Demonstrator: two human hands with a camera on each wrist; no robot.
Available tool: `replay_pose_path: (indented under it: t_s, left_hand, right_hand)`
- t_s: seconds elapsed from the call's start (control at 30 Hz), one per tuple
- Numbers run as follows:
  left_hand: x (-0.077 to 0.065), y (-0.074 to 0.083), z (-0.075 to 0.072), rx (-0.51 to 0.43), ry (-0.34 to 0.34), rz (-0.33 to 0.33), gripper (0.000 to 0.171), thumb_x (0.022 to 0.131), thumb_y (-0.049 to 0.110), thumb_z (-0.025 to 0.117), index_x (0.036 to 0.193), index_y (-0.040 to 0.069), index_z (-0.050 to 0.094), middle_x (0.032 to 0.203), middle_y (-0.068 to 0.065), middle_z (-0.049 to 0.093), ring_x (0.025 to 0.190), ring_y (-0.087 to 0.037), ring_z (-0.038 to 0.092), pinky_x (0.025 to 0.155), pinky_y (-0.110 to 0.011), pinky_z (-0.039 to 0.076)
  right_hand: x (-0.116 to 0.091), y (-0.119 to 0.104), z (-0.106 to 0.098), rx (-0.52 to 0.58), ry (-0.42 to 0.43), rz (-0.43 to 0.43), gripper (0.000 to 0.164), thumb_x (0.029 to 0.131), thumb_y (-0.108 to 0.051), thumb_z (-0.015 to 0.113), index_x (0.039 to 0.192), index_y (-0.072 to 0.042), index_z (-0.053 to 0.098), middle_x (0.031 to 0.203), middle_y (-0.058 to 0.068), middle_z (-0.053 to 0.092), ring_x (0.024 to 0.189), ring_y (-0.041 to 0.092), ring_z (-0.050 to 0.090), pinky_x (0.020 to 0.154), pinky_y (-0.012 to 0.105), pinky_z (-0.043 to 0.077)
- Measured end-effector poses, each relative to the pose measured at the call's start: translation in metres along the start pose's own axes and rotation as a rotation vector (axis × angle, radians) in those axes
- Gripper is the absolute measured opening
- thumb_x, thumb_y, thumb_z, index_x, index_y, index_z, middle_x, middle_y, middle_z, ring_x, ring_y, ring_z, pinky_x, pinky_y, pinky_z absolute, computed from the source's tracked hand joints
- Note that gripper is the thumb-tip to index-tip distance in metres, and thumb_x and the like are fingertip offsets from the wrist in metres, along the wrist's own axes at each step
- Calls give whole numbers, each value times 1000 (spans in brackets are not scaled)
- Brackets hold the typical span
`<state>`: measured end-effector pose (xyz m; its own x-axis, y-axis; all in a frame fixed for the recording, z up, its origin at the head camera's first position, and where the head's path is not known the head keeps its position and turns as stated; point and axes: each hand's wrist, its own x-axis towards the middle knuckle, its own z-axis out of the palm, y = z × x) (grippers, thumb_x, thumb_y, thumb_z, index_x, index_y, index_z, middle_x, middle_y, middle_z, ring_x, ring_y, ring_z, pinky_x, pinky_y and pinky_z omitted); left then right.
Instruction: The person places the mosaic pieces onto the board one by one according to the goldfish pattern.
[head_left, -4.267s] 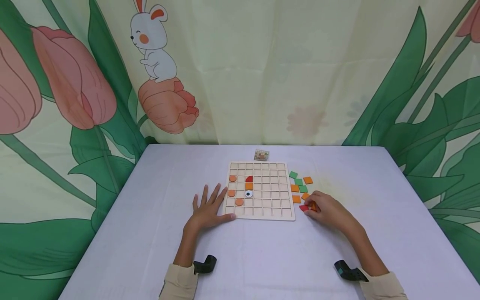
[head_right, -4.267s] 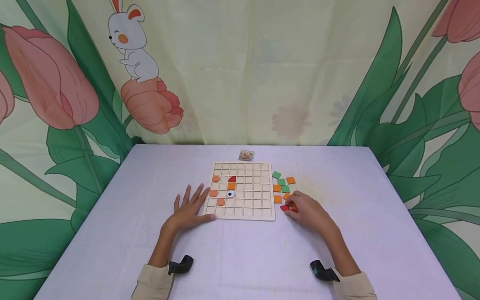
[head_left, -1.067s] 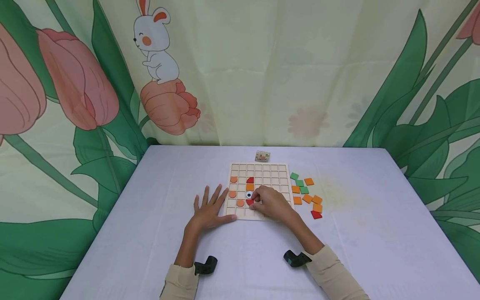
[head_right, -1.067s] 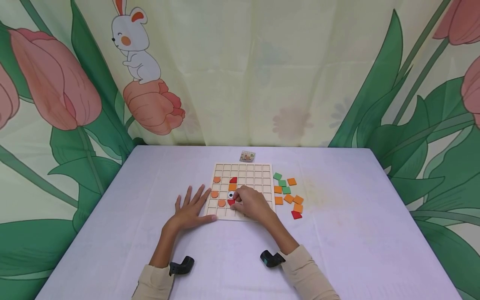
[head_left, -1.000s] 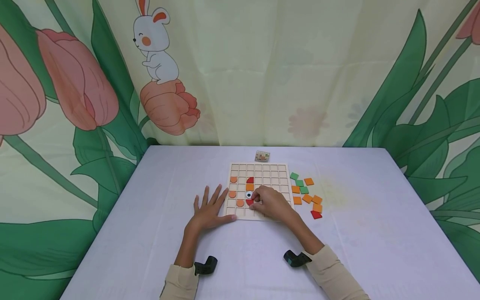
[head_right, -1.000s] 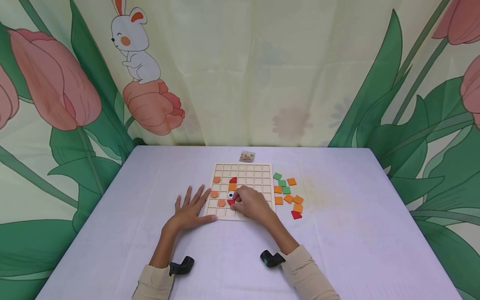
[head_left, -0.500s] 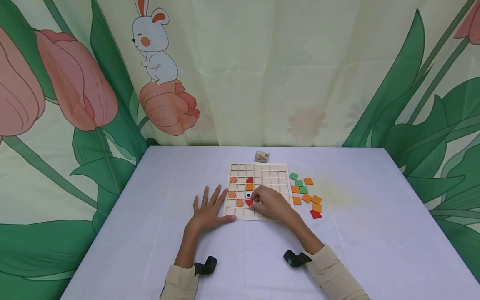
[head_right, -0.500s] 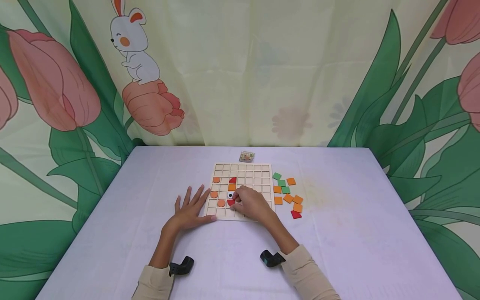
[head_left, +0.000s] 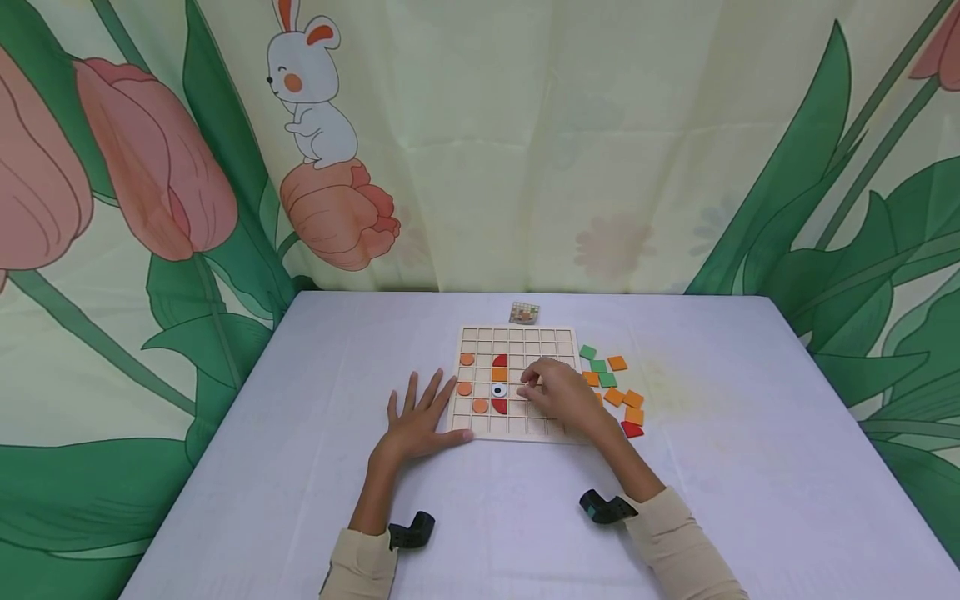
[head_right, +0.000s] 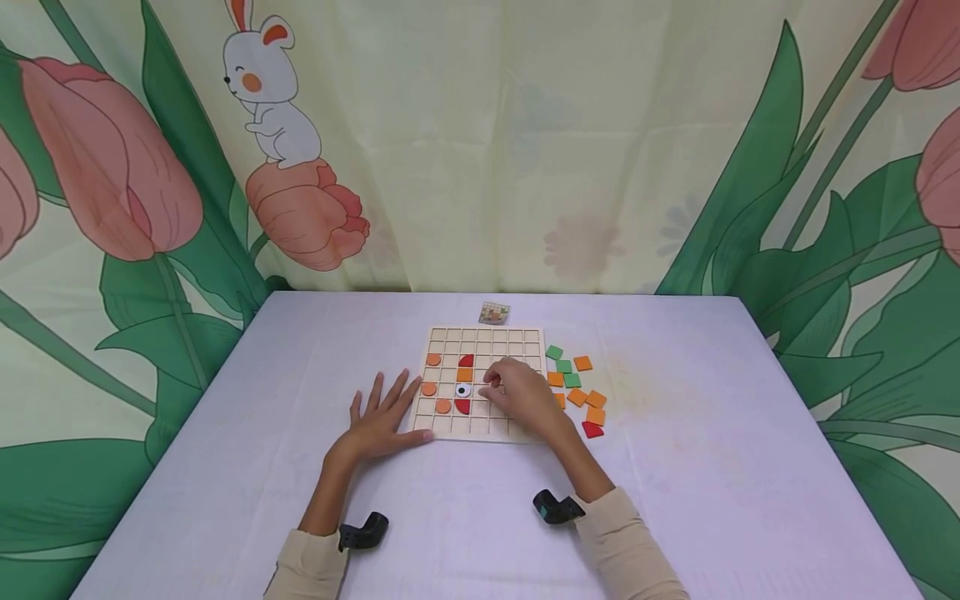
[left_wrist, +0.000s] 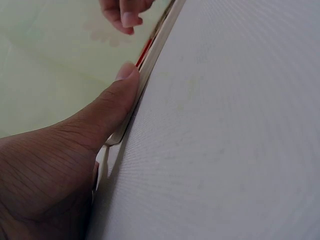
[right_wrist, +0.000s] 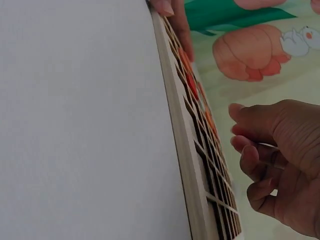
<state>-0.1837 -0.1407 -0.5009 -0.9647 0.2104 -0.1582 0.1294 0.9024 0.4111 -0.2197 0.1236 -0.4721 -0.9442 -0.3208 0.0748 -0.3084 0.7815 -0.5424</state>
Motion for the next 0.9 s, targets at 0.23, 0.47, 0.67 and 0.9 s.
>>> replay_pose_path:
  t_s: [0.23, 0.47, 0.67, 0.9]
  left_hand:
    - [0, 0, 0, -5, -2, 1, 97, 78, 68, 65, 156, 30, 22, 166, -2, 7, 151, -39, -10, 114, -68, -6]
    - [-2, 1, 0, -9, 4, 14, 97, 79, 67, 66, 156, 29, 23, 166, -3, 8, 151, -39, -9, 114, -68, -6]
    - [-1, 0, 1, 5, 4, 8, 97, 78, 68, 66, 156, 29, 22, 166, -2, 8, 151, -39, -9, 114, -68, -4]
    - [-1, 0, 2, 2, 9, 6, 98, 78, 68, 66, 156, 29, 23, 166, -2, 9, 151, -40, -9, 114, -69, -4]
  right_hand:
    - [-3, 32, -25, 7, 101, 24, 20, 90, -24, 71, 102, -9, 70, 91, 2, 63, 72, 15, 51, 62, 25, 43]
    - [-11, 69, -47, -29, 144, 151, 26, 92, -23, 69, 111, -6, 67, 107, 13, 62, 84, 24, 55, 74, 36, 55]
    - [-17, 95, -62, -33, 105, 257, 32, 94, -20, 64, 123, -5, 62, 121, 20, 56, 92, 29, 55, 79, 39, 58]
    - [-20, 120, -70, -24, 37, 281, 35, 97, -15, 57, 129, -2, 60, 135, 26, 48, 122, 43, 47, 99, 55, 47]
